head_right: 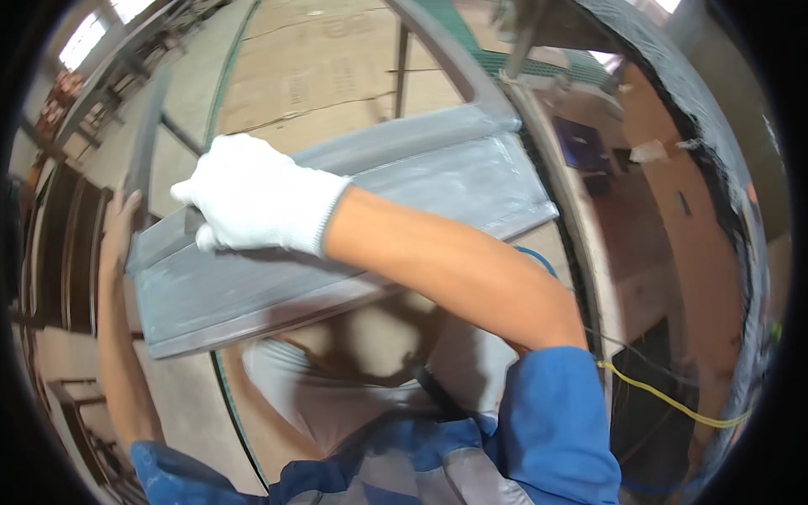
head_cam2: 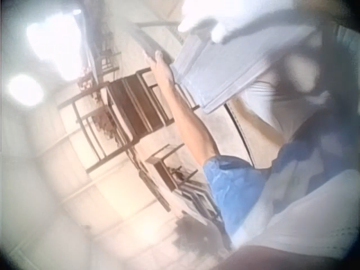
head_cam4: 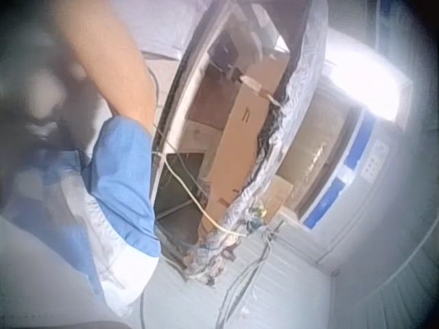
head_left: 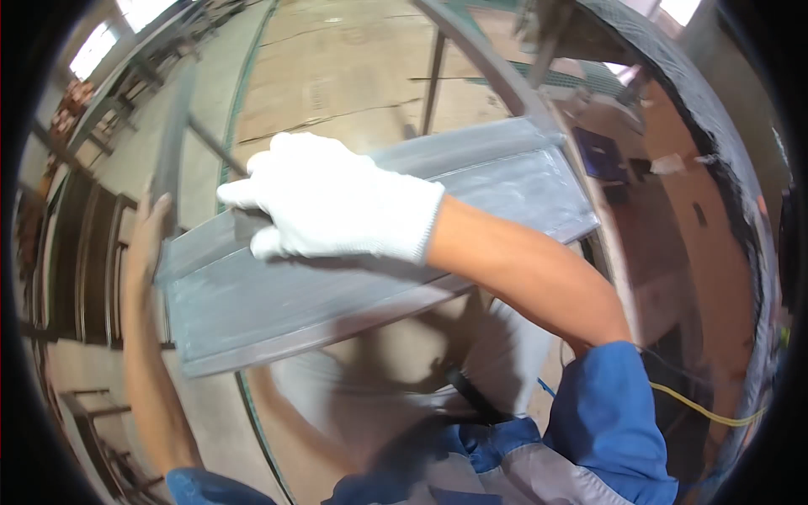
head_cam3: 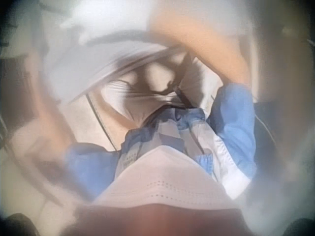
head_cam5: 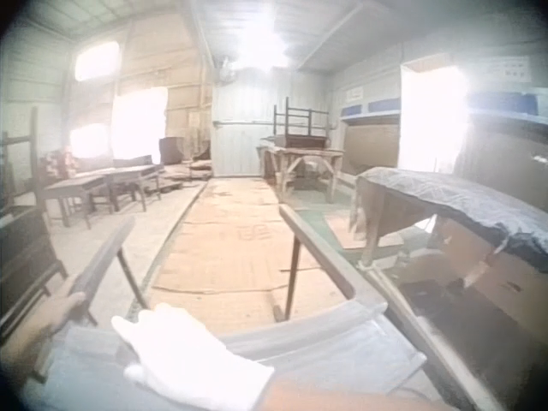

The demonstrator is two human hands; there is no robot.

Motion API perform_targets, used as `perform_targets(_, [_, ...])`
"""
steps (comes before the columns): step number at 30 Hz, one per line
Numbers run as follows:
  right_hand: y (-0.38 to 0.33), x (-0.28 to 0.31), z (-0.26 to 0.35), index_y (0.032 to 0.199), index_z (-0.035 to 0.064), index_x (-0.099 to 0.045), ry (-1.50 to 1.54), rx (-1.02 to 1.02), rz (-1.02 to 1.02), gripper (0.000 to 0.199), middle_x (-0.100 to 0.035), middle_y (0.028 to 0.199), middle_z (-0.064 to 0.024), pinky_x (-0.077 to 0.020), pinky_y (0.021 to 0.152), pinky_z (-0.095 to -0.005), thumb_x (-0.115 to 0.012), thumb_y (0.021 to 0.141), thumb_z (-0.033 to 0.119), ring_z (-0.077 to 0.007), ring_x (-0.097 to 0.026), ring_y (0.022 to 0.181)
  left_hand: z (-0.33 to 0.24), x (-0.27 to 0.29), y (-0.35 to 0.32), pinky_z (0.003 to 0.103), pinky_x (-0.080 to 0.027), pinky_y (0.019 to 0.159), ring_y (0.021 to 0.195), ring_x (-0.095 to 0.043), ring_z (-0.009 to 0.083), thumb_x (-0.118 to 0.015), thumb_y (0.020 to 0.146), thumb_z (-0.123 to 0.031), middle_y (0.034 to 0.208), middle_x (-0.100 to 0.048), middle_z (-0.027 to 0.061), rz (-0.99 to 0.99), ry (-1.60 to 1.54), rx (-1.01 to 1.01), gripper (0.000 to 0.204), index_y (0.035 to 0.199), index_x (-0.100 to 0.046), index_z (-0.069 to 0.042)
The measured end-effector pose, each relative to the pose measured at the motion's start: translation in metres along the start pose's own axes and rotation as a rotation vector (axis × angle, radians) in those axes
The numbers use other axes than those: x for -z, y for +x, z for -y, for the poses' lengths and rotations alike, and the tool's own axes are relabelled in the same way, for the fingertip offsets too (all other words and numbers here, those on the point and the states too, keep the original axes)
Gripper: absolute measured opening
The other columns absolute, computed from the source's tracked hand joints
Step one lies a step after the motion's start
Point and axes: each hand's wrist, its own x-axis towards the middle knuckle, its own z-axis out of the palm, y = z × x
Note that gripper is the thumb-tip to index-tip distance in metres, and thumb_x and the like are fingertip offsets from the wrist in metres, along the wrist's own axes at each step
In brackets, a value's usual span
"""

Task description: The person sands the surface and joints of a grey wooden frame using a sanding block, then uses an air gun to blow away dust from the workpiece.

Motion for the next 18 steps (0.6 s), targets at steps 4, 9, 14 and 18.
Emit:
perform_targets(4, [-0.085, 0.032, -0.003, 0.139, 0.0104, -0.066, 0.039, 0.165, -0.034, 0.062, -0.064, 0.138, -0.0189, -0.0508, 0.102, -0.0461, -0.074, 0.088, 0.045, -0.0369, -0.063, 0.117, -0.026, -0.012, -0.008, 0.029, -0.053, 0.082, 0.098, -0.064, 0.0159, -0.06, 0.105, -0.036, 0.118, -0.064, 0.0094, 0.003, -0.131, 0.059, 0.064, 0.158, -0.041, -0.006])
perform_targets(9, [-0.113, 0.044, -0.036, 0.137, 0.0081, -0.066, -0.111, 0.086, 0.084, 0.069, -0.06, 0.14, -0.0184, -0.0486, 0.099, -0.0482, -0.077, 0.083, 0.05, -0.0381, -0.06, 0.109, -0.037, -0.011, -0.015, 0.033, -0.054, 0.081, 0.089, -0.067, 0.0202, -0.059, 0.103, -0.039, 0.107, -0.066, 0.0124, -0.028, -0.003, 0.202, 0.064, 0.153, -0.044, -0.002])
perform_targets(14, [0.046, -0.063, 0.066, 0.124, 0.0021, -0.064, 0.062, 0.265, 0.079, 0.049, -0.062, 0.118, -0.0173, -0.0515, 0.093, -0.0467, -0.073, 0.09, 0.036, -0.0369, -0.059, 0.103, 0.003, 0.001, -0.009, 0.034, -0.046, 0.102, 0.115, -0.062, 0.025, -0.059, 0.102, -0.048, 0.125, -0.068, 0.0188, -0.053, 0.07, 0.019, 0.071, 0.15, -0.049, 0.003])
perform_targets(18, [0.042, -0.04, 0.056, 0.128, 0.0044, -0.067, 0.072, 0.233, 0.043, 0.05, -0.063, 0.126, -0.0157, -0.0502, 0.095, -0.0463, -0.076, 0.086, 0.029, -0.0358, -0.06, 0.104, -0.016, 0.0, 0.0, 0.036, -0.051, 0.093, 0.097, -0.064, 0.0261, -0.058, 0.098, -0.045, 0.115, -0.069, 0.019, -0.037, 0.059, -0.071, 0.064, 0.139, -0.055, 0.003])
